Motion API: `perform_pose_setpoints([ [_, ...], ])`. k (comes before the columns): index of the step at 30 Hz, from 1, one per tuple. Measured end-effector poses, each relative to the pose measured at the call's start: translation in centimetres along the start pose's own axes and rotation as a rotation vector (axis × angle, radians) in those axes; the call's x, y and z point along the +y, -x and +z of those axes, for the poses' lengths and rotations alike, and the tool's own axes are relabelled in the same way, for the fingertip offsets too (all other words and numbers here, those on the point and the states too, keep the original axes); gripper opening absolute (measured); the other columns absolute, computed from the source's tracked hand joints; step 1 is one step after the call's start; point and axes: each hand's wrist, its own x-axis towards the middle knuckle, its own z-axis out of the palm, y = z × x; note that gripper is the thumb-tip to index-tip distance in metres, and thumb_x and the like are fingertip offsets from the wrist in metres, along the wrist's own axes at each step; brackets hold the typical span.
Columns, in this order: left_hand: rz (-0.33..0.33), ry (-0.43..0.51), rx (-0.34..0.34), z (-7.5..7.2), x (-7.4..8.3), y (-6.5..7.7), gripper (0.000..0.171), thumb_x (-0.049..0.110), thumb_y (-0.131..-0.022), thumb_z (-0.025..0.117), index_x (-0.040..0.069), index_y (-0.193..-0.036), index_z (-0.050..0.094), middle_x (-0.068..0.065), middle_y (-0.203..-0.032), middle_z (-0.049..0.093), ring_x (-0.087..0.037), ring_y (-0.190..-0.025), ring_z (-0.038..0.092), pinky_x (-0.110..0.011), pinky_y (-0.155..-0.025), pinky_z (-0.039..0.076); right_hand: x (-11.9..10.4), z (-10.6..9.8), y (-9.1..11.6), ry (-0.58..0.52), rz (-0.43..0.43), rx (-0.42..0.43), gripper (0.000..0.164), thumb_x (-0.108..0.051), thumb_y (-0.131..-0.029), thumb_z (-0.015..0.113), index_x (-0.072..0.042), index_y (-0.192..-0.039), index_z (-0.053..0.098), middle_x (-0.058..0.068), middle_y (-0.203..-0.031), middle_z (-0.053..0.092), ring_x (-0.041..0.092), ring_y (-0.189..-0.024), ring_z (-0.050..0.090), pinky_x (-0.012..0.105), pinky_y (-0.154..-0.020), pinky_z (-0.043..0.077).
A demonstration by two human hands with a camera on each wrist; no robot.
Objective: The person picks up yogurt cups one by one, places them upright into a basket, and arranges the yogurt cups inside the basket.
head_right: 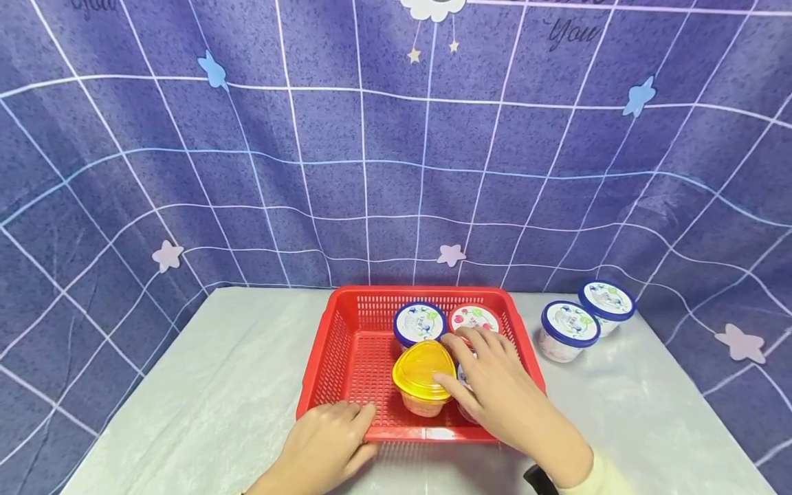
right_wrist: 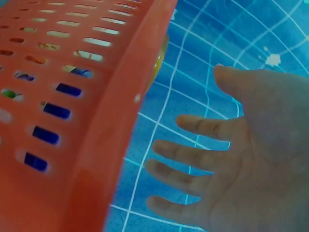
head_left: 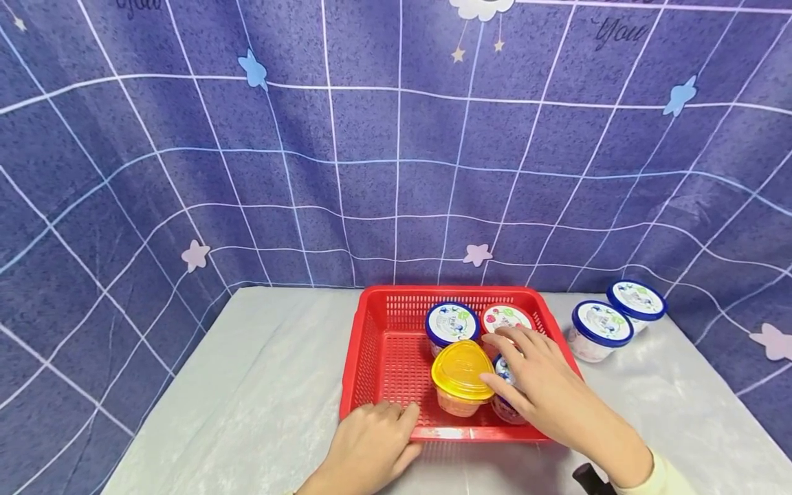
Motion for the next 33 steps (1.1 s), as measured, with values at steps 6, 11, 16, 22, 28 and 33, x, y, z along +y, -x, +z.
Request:
perform_pose_setpoints([
  [6,-0.011,0.015,-0.057,-0.3,0.2,0.1,0.038,0.048,-0.078,0.072,0.016,-0.086,0.054,0.006,-0.061,0.050,-0.013,-0.053,0.053,-0.025,-0.044,0.031,0.6,0.0,0.3,-0.042,0.006,0.058,0.053,-0.041,-0.091,0.068,-0.009,-0.133,0.058,0.008,-0.133,0.055,0.029,-0.130,0.044,0.057,-0.107,0.031],
  [11,-0.016,0.012,-0.061,-0.5,0.0,0.1,0.038,0.048,-0.078,0.074,0.015,-0.088,0.057,0.005,-0.061,0.052,-0.013,-0.053,0.053,-0.025,-0.045,0.033,1.4,-0.9,0.1,-0.067,-0.014,0.135,0.051,-0.033,-0.089,0.072,-0.009,-0.131,0.058,0.010,-0.130,0.056,0.030,-0.126,0.047,0.059,-0.104,0.032],
  [16,-0.006,0.004,-0.033,-0.5,-0.4,-0.2,0.039,0.047,-0.077,0.074,0.015,-0.089,0.057,0.005,-0.060,0.052,-0.014,-0.053,0.053,-0.025,-0.045,0.033,3.2,-2.0,-0.2,-0.075,-0.018,0.239,0.050,-0.026,-0.087,0.074,-0.004,-0.128,0.059,0.016,-0.128,0.057,0.036,-0.121,0.050,0.058,-0.101,0.035],
  [22,-0.004,0.002,-0.050,-0.5,-0.3,-0.3,0.039,0.048,-0.078,0.074,0.015,-0.090,0.058,0.005,-0.061,0.053,-0.014,-0.054,0.053,-0.025,-0.046,0.034,6.2,-2.7,-0.3,-0.053,0.011,0.329,0.048,-0.023,-0.086,0.075,-0.002,-0.126,0.060,0.018,-0.126,0.058,0.038,-0.121,0.049,0.060,-0.099,0.035],
  [28,-0.005,0.010,-0.055,-0.3,-0.1,-0.3,0.040,0.049,-0.078,0.074,0.014,-0.092,0.059,0.005,-0.062,0.053,-0.014,-0.054,0.054,-0.026,-0.045,0.035,7.9,-2.8,0.2,-0.038,0.088,0.323,0.046,-0.025,-0.089,0.073,-0.002,-0.125,0.059,0.020,-0.126,0.057,0.041,-0.122,0.046,0.065,-0.096,0.032],
  [33,-0.004,0.016,-0.055,-0.1,0.0,-0.3,0.039,0.048,-0.078,0.074,0.015,-0.088,0.055,0.005,-0.061,0.050,-0.014,-0.052,0.052,-0.025,-0.044,0.030,8.7,-2.6,0.3,-0.021,0.119,0.313,0.047,-0.024,-0.087,0.074,-0.001,-0.125,0.059,0.021,-0.125,0.056,0.042,-0.121,0.047,0.066,-0.095,0.032],
])
